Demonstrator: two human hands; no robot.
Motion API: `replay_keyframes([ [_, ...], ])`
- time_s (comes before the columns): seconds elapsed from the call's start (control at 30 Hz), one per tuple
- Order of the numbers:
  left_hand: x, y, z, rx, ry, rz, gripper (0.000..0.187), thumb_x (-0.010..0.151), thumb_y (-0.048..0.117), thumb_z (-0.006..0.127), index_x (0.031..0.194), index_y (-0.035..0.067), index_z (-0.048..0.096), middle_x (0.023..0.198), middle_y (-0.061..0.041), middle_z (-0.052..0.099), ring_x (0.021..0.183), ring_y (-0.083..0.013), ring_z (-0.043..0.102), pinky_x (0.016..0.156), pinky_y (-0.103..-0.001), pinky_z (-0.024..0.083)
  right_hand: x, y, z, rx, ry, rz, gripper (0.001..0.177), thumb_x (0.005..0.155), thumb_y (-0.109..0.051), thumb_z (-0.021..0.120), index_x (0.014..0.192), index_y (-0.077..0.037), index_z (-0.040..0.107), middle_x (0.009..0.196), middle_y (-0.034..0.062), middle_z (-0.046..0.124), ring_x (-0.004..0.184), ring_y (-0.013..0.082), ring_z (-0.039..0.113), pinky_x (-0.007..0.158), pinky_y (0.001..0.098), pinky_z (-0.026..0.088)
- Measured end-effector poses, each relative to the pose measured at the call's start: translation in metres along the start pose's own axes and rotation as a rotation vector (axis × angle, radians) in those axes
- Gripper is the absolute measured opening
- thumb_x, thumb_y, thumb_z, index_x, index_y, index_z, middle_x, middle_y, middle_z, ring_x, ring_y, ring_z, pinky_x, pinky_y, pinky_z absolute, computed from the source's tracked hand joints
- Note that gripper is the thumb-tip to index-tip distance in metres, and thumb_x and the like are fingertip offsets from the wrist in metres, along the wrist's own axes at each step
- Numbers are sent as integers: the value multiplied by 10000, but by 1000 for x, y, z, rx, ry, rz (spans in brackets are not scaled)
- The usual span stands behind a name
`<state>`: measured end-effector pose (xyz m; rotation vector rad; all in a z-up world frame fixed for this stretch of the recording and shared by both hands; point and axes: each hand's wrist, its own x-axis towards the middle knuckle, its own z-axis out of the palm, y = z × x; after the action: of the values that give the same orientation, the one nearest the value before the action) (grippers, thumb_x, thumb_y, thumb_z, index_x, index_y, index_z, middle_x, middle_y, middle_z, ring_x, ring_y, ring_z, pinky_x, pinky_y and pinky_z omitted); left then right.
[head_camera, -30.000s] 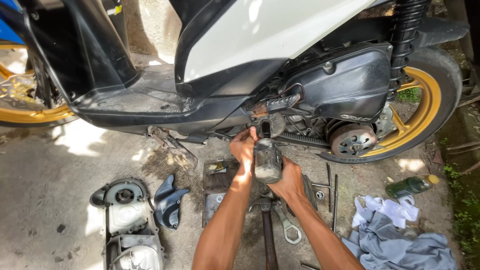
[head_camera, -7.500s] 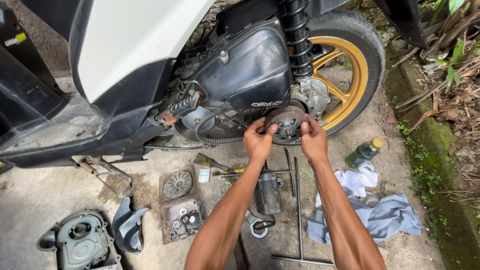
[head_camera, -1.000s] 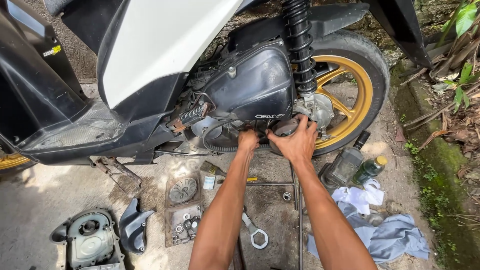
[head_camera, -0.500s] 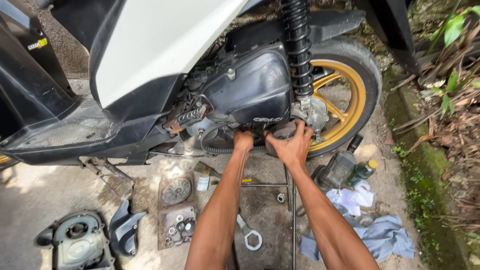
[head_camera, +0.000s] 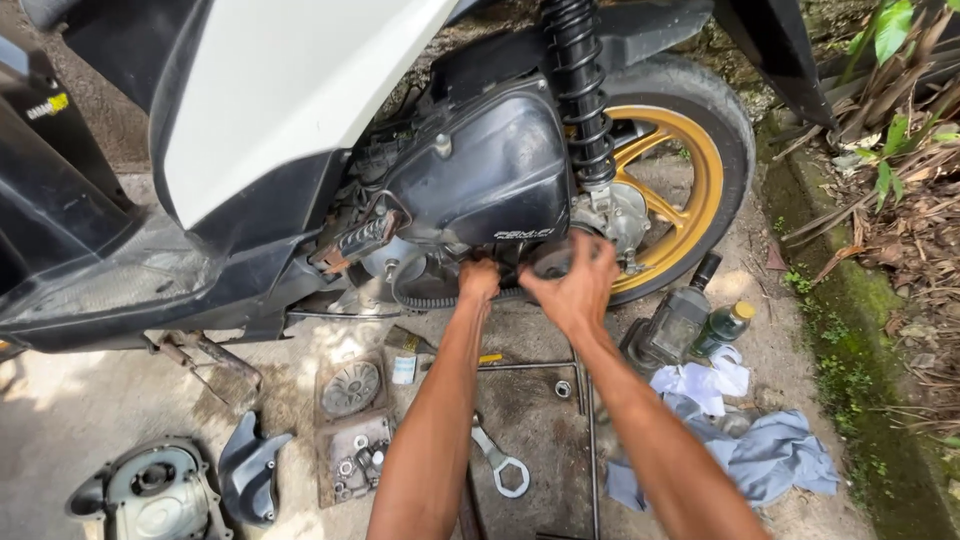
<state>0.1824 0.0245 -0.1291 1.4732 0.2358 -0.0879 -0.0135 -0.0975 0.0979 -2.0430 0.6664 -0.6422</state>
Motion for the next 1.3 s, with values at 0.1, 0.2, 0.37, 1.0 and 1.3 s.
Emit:
replay_keyframes([
  [0.1,-24,25,1,331,26,98,367,913,249,627,661,-5,714,564,-175,663,476,-251,664,305,-326,477,3,7,3,-160,-53,-189,866,574,-519,874,1304,-167,568,1356,134,399,1286,562,441,1039,673,435],
  [0.2,-13,9,2,119,27,-87,367,939,353,612,816,35,748,702,-166,703,662,-307,718,423,-275,522,-2,4,-2,-137,-23,-237,836,570,-475,890,1286,-138,621,1339,156,433,1261,551,476,1033,662,451],
  [0.37,13,-9,2,171,4,-66,350,911,325,655,774,31,783,637,-129,685,512,-247,668,335,-359,484,-2,-3,-8,-54,-1,-206,819,601,-474,887,1311,-153,632,1352,187,444,1223,574,507,1010,657,453],
  [1.0,-41,45,1,127,17,-120,316,894,245,588,871,-13,768,611,-115,627,516,-194,597,429,-350,542,0,11,-4,-143,-12,-336,761,564,-519,896,1178,-120,686,1346,169,474,1213,570,531,1041,630,446],
  [1.3,-132,125,33,-206,173,-73,381,998,303,545,848,-20,680,651,-150,690,524,-185,656,458,-307,597,6,21,-73,499,-218,234,622,1037,-493,516,1533,-124,444,1480,296,457,1313,460,523,955,487,585],
])
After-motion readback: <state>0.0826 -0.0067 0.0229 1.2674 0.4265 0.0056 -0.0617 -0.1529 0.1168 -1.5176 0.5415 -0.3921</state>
